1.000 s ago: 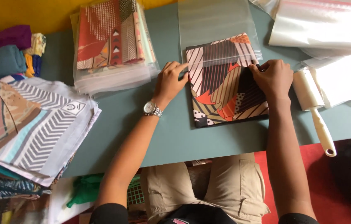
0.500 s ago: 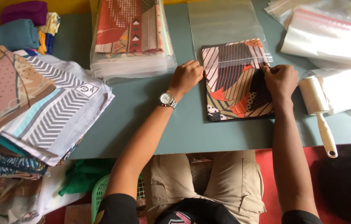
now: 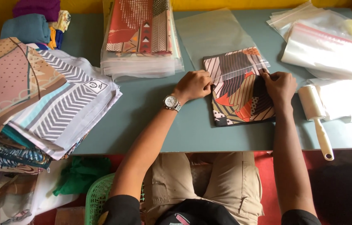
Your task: The person folds a patterned piece of fabric on a table, smooths it with a lint roller, and then places it into a clear plastic bag. They seal the bag and smooth the contents to remove air.
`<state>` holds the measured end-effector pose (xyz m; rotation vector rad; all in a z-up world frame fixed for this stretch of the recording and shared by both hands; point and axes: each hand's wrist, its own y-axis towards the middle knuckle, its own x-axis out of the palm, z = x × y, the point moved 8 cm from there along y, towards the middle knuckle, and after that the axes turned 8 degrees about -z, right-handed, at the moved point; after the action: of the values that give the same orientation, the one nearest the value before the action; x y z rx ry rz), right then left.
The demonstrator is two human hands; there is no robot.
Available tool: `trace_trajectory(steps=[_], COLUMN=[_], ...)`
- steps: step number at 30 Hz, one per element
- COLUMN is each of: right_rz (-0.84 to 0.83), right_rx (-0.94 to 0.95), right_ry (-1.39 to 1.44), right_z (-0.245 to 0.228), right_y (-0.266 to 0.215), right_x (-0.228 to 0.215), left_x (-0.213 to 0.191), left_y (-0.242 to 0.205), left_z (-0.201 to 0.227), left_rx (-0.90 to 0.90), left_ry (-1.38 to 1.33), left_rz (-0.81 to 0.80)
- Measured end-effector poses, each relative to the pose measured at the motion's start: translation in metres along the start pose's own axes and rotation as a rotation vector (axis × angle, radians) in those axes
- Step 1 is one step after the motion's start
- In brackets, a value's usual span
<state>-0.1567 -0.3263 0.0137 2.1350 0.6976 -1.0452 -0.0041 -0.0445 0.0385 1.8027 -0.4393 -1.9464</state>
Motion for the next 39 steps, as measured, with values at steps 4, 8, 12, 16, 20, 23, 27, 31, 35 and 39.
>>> trace_trajectory(steps=[4, 8, 12, 16, 20, 23, 27, 31, 35, 39], right_rz=[-0.041, -0.060, -0.123, -0.163, -0.177, -0.193, -0.164, -0.120, -0.085, -0.097], right_rx=[-0.030, -0.021, 0.019, 0.044, 0.051, 0.065, 0.074, 0.085, 0.082, 0.095], right_ry=[0.039, 0.061, 0.010, 0.048, 0.069, 0.085, 0.104, 0.100, 0.110, 0.098], right_z=[-0.010, -0.008, 0.000, 0.006, 0.016, 0.014, 0.012, 0.013, 0.009, 0.015], right_y=[-0.004, -0.006, -0.006, -0.001, 0.003, 0.002, 0.001, 0.003, 0.003, 0.003], right_x=[-0.005, -0.013, -0.014, -0.010, 0.003, 0.002, 0.004, 0.006, 0.006, 0.006], left_x=[-0.031, -0.036, 0.051, 0.099, 0.147, 0.134, 0.117, 0.098, 0.087, 0.102], left_y=[0.007, 0.045, 0.098, 0.139, 0.143, 0.137, 0.135, 0.133, 0.129, 0.119], left_z=[0.016, 0.047, 0.045, 0.042, 0.035, 0.045, 0.062, 0.075, 0.084, 0.073], left_rx=[-0.067, 0.008, 0.061, 0.082, 0.164, 0.204, 0.230, 0.213, 0.207, 0.184], left_ry=[-0.049, -0.066, 0.049, 0.227, 0.307, 0.354, 0.399, 0.370, 0.338, 0.280], left_rz=[-0.008, 0.091, 0.084, 0.084, 0.055, 0.132, 0.175, 0.196, 0.194, 0.148])
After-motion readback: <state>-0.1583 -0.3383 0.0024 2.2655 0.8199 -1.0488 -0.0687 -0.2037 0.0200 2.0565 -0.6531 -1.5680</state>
